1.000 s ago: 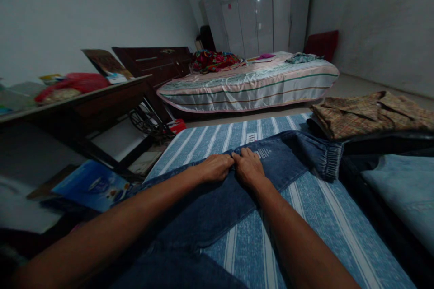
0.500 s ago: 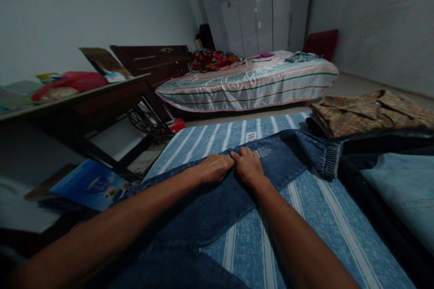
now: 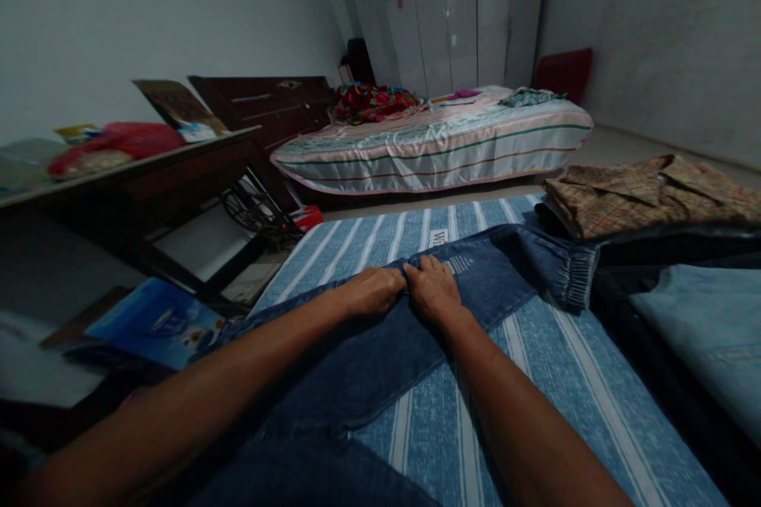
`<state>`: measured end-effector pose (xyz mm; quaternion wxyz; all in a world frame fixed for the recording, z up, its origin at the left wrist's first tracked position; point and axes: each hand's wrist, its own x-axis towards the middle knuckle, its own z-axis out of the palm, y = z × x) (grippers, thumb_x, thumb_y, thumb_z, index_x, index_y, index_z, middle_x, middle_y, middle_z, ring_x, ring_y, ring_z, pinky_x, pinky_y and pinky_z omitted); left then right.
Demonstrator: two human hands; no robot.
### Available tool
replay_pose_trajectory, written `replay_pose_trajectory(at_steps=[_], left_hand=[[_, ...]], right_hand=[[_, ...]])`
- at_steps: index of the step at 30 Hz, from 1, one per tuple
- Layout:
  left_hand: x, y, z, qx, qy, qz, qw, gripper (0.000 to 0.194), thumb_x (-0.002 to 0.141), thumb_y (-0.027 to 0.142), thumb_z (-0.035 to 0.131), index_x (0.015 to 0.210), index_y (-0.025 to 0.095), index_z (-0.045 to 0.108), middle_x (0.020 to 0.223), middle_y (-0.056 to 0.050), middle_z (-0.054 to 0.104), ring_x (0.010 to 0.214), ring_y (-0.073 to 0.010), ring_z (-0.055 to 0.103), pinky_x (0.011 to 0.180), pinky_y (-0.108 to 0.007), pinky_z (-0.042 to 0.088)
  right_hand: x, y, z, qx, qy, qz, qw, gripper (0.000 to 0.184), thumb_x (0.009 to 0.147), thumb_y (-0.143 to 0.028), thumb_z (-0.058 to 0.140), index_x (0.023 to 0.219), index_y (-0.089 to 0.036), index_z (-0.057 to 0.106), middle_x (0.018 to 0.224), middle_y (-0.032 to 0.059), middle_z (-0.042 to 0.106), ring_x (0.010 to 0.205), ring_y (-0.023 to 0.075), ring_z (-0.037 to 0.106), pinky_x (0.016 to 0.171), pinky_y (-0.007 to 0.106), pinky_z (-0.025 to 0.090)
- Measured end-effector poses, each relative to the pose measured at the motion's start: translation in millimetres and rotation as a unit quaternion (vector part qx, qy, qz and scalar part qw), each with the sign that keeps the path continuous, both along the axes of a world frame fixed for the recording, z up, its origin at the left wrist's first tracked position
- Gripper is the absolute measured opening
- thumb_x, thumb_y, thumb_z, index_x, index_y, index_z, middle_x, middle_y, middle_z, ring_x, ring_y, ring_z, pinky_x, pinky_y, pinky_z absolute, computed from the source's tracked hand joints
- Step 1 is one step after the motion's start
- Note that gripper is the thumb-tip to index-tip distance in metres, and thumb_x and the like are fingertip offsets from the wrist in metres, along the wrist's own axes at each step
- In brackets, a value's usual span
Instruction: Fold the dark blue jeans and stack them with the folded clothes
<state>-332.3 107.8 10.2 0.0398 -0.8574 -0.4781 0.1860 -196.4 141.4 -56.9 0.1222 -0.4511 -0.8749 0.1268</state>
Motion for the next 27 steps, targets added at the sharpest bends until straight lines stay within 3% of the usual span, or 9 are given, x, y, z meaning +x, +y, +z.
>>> replay_pose_trajectory(at_steps=[27], left_hand=[[-16,-11,-8.9,0.033,-0.035,0.019,0.999,0.018,0.084,0.012,0.044,0.090,0.016,0.060,0.091,-0.009,0.065,0.082,-0.0223,0.063,0.068,-0.030,0.049]], right_hand=[[-1,1,-1.2,-0.005,-0.008,-0.004,1.000,0.046,0.096,-0.028,0.027,0.139,-0.029,0.043,0.138,0.0114,0.043,0.126,0.0261,0.037,0.102,0.041,0.027]])
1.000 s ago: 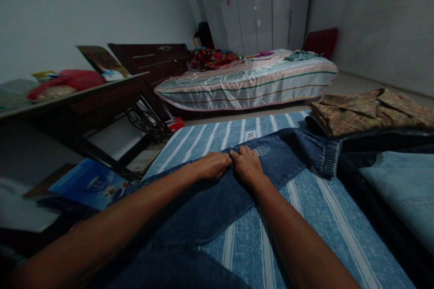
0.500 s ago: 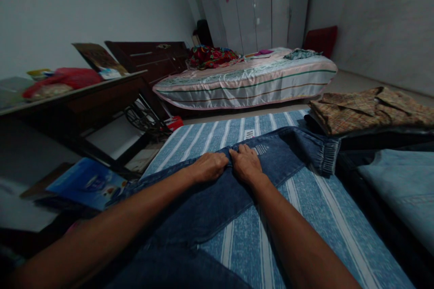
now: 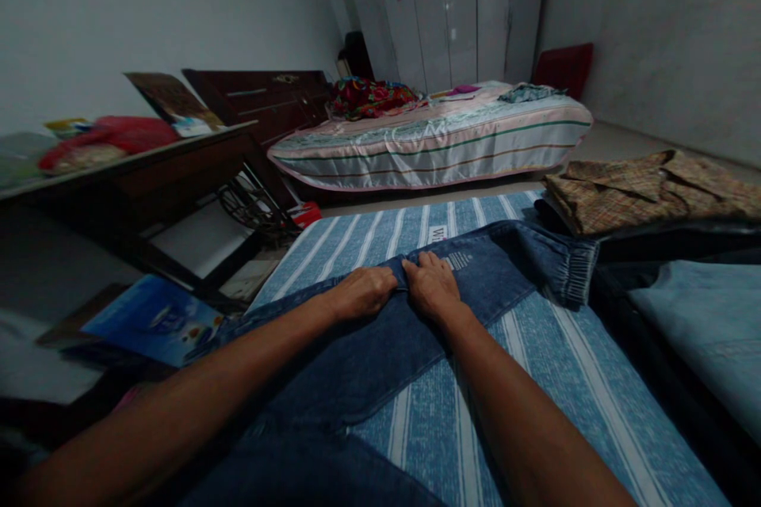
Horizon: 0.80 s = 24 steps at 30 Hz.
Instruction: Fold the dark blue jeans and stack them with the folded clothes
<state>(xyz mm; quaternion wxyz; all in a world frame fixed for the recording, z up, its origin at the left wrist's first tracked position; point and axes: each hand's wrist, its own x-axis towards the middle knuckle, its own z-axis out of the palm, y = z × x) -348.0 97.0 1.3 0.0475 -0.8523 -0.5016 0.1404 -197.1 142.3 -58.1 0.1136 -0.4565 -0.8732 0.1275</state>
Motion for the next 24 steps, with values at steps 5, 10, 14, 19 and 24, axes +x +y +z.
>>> replay_pose_trajectory(at_steps=[5,10,14,19,24], left_hand=[[-0.3,-2.1,-2.0,0.009,0.024,-0.008,1.000,0.019,0.085,0.014,0.042,0.093,0.015,0.060,0.091,-0.010,0.064,0.081,-0.0221,0.062,0.068,-0.030,0.049],[-2.5,-2.2,-2.3,0.012,0.028,-0.024,0.999,0.020,0.087,0.014,0.039,0.093,0.014,0.058,0.092,-0.010,0.064,0.081,-0.0215,0.062,0.067,-0.030,0.048],[-3.3,-2.4,-2.4,0.007,0.021,-0.025,0.999,0.019,0.086,0.013,0.040,0.093,0.015,0.058,0.092,-0.010,0.063,0.082,-0.0219,0.062,0.068,-0.030,0.048],[-1.9,-2.7,-4.3,0.014,0.013,-0.027,0.999,0.019,0.087,0.011,0.040,0.092,0.015,0.058,0.090,-0.011,0.063,0.081,-0.0226,0.061,0.068,-0.032,0.048],[-4.0,-1.9,-2.2,0.006,0.006,-0.008,1.000,0.017,0.087,0.013,0.041,0.091,0.016,0.058,0.091,-0.008,0.063,0.083,-0.0206,0.062,0.069,-0.029,0.048]], right_hand=[[0.4,-1.0,0.8,0.003,0.001,0.002,1.000,0.046,0.096,-0.028,0.026,0.139,-0.027,0.043,0.138,0.0130,0.042,0.127,0.0271,0.037,0.102,0.042,0.027],[0.6,-0.6,1.7,0.002,0.000,0.003,1.000,0.046,0.096,-0.028,0.026,0.138,-0.028,0.044,0.136,0.0123,0.044,0.124,0.0262,0.038,0.101,0.040,0.029],[0.6,0.1,1.4,0.002,-0.003,0.003,1.000,0.046,0.096,-0.028,0.026,0.139,-0.028,0.043,0.137,0.0124,0.042,0.126,0.0262,0.037,0.102,0.041,0.027],[1.5,-0.3,1.7,-0.001,-0.002,0.003,1.000,0.046,0.096,-0.027,0.025,0.139,-0.028,0.042,0.138,0.0119,0.042,0.126,0.0259,0.037,0.102,0.041,0.027],[2.0,-1.1,3.3,0.002,-0.002,0.002,1.000,0.046,0.096,-0.026,0.027,0.139,-0.028,0.043,0.138,0.0123,0.042,0.127,0.0266,0.037,0.102,0.041,0.027]])
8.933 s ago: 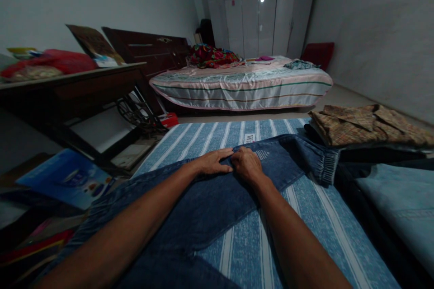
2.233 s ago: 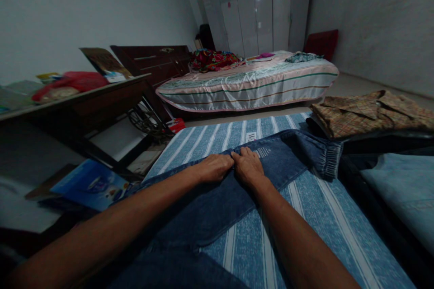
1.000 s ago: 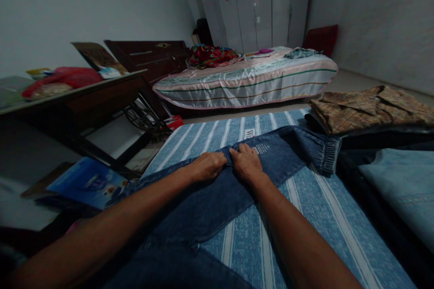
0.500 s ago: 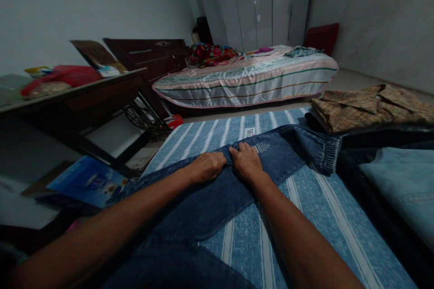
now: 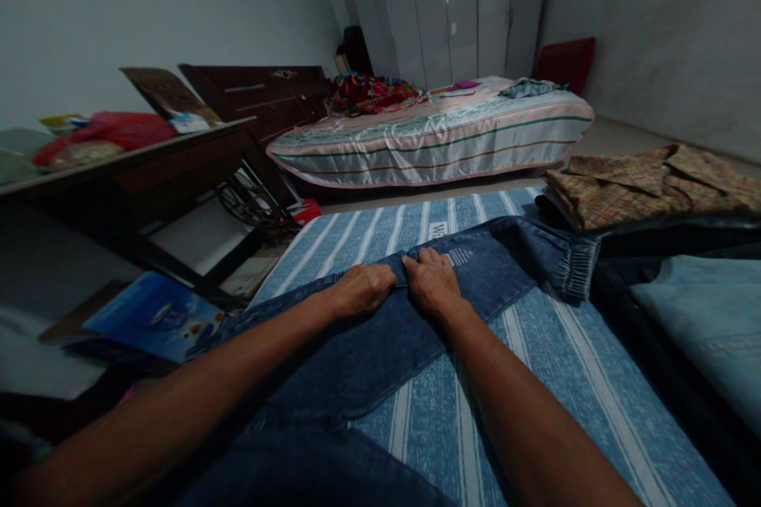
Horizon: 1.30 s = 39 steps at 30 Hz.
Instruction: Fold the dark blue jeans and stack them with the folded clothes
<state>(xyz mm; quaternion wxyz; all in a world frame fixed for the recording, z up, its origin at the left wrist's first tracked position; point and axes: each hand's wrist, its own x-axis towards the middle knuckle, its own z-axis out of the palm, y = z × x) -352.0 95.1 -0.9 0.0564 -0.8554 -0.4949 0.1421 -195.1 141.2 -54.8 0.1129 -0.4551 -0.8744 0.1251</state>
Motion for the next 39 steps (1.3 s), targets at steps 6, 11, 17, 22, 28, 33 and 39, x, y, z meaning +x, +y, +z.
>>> replay_pose_trajectory(at_steps=[6,11,17,22,28,33,39], left_hand=[[5,-2,-0.9,0.017,0.003,0.004,1.000,0.020,0.091,0.018,0.039,0.090,0.015,0.059,0.088,-0.010,0.064,0.080,-0.0221,0.063,0.068,-0.031,0.049],[10,-1,-1.4,0.009,0.018,-0.008,1.000,0.019,0.087,0.013,0.040,0.092,0.014,0.059,0.089,-0.012,0.065,0.079,-0.0228,0.063,0.069,-0.032,0.050],[6,4,0.4,0.003,0.037,-0.018,0.999,0.021,0.088,0.013,0.039,0.098,0.015,0.057,0.092,-0.010,0.066,0.079,-0.0218,0.065,0.065,-0.030,0.049],[8,6,2.0,-0.011,0.050,-0.029,0.998,0.023,0.087,0.011,0.038,0.099,0.014,0.057,0.092,-0.011,0.066,0.078,-0.0232,0.066,0.062,-0.031,0.048],[15,6,4.5,-0.008,0.059,-0.025,0.998,0.025,0.087,0.009,0.038,0.099,0.012,0.059,0.089,-0.012,0.068,0.078,-0.0263,0.067,0.061,-0.033,0.048],[18,6,5.2,-0.007,0.057,-0.023,0.998,0.022,0.087,0.010,0.041,0.101,0.013,0.058,0.089,-0.011,0.069,0.078,-0.0247,0.068,0.061,-0.031,0.048],[20,4,4.7,0.001,0.059,-0.021,0.998,0.023,0.087,0.010,0.040,0.102,0.013,0.057,0.089,-0.011,0.069,0.079,-0.0251,0.067,0.059,-0.031,0.047]], right_hand=[[-1,1,-1.7,0.008,-0.004,0.002,1.000,0.046,0.096,-0.028,0.026,0.138,-0.028,0.044,0.137,0.0126,0.044,0.124,0.0270,0.038,0.100,0.041,0.029],[-1,1,-2.7,0.002,-0.005,0.001,1.000,0.046,0.096,-0.029,0.026,0.139,-0.029,0.043,0.137,0.0118,0.043,0.124,0.0265,0.038,0.100,0.040,0.029],[0,1,-1.9,0.004,-0.001,0.002,1.000,0.046,0.095,-0.026,0.029,0.139,-0.028,0.042,0.137,0.0119,0.043,0.125,0.0268,0.038,0.101,0.041,0.029],[0,1,-1.4,0.001,-0.001,-0.001,1.000,0.046,0.095,-0.027,0.028,0.139,-0.028,0.043,0.135,0.0113,0.045,0.124,0.0264,0.039,0.100,0.040,0.029],[0,0,-1.0,0.002,0.004,0.001,1.000,0.045,0.096,-0.027,0.028,0.138,-0.028,0.044,0.134,0.0117,0.045,0.123,0.0263,0.039,0.100,0.042,0.029],[0,2,-2.6,0.005,0.002,0.003,1.000,0.046,0.095,-0.026,0.031,0.139,-0.028,0.043,0.135,0.0120,0.044,0.124,0.0268,0.039,0.100,0.042,0.030],[0,2,-3.3,0.001,0.003,0.006,1.000,0.046,0.094,-0.025,0.032,0.139,-0.028,0.042,0.136,0.0123,0.043,0.124,0.0265,0.039,0.100,0.042,0.031]])
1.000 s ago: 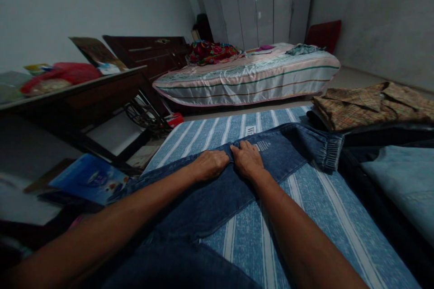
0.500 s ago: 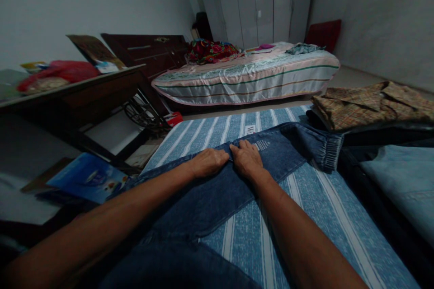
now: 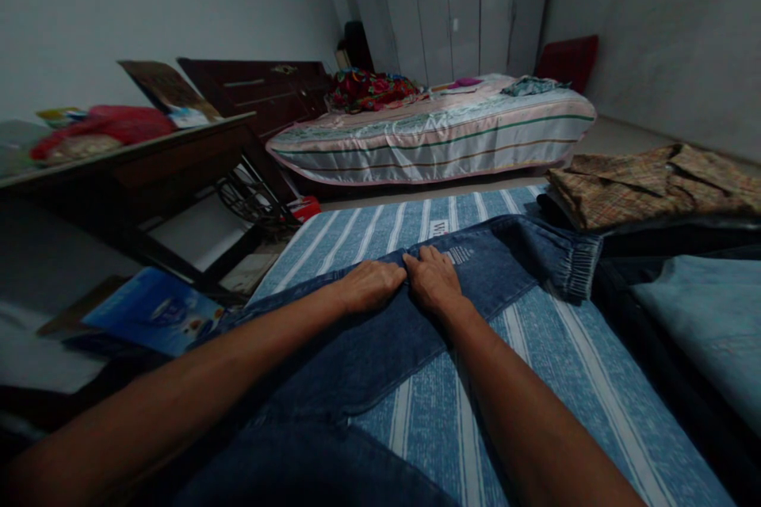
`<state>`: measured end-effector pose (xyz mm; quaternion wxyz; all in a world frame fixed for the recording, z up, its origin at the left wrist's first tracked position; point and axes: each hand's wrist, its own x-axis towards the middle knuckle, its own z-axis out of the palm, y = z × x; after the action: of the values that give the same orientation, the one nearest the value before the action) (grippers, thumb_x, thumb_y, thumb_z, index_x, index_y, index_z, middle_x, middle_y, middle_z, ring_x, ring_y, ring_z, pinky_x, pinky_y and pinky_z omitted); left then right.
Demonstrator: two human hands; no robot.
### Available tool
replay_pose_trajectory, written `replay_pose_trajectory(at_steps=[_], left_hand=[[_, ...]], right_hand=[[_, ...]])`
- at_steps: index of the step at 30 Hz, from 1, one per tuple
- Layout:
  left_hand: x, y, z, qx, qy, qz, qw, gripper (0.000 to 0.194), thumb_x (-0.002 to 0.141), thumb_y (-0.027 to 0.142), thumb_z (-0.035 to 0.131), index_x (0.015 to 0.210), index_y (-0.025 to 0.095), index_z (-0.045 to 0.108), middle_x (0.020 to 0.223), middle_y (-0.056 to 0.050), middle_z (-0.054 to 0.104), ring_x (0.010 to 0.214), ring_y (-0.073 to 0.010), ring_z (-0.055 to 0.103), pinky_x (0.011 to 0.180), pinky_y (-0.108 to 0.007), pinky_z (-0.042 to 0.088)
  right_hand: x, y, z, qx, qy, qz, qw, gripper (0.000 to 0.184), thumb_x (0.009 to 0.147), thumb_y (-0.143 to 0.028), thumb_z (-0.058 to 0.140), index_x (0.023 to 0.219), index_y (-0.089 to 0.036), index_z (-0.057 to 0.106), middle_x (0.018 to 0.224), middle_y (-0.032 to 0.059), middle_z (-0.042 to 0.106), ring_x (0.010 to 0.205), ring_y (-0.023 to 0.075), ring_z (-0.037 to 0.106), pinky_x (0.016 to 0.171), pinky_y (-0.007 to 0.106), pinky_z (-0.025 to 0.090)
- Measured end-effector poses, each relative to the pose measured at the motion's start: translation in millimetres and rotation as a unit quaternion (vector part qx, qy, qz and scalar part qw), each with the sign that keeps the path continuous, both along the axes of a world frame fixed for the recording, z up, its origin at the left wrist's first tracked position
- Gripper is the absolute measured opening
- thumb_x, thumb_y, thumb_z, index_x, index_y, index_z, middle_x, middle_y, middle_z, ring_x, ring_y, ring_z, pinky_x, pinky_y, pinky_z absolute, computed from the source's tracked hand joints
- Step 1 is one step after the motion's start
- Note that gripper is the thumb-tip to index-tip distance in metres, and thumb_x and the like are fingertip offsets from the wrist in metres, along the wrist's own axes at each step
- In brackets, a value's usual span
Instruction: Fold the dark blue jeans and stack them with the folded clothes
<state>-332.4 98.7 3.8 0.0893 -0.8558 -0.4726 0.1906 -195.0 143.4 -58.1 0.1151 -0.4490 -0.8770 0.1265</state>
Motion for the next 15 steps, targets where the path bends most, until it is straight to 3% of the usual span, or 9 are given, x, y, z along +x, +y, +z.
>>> replay_pose_trajectory(at_steps=[15], left_hand=[[0.2,-6.4,-1.7,0.015,0.014,-0.018,1.000,0.024,0.091,0.010,0.034,0.097,0.012,0.057,0.090,-0.011,0.065,0.079,-0.0232,0.063,0.060,-0.032,0.046]], right_hand=[[0.0,-0.3,-0.2,0.009,-0.008,-0.001,1.000,0.045,0.097,-0.031,0.026,0.140,-0.028,0.042,0.139,0.0124,0.042,0.128,0.0280,0.036,0.102,0.042,0.028]])
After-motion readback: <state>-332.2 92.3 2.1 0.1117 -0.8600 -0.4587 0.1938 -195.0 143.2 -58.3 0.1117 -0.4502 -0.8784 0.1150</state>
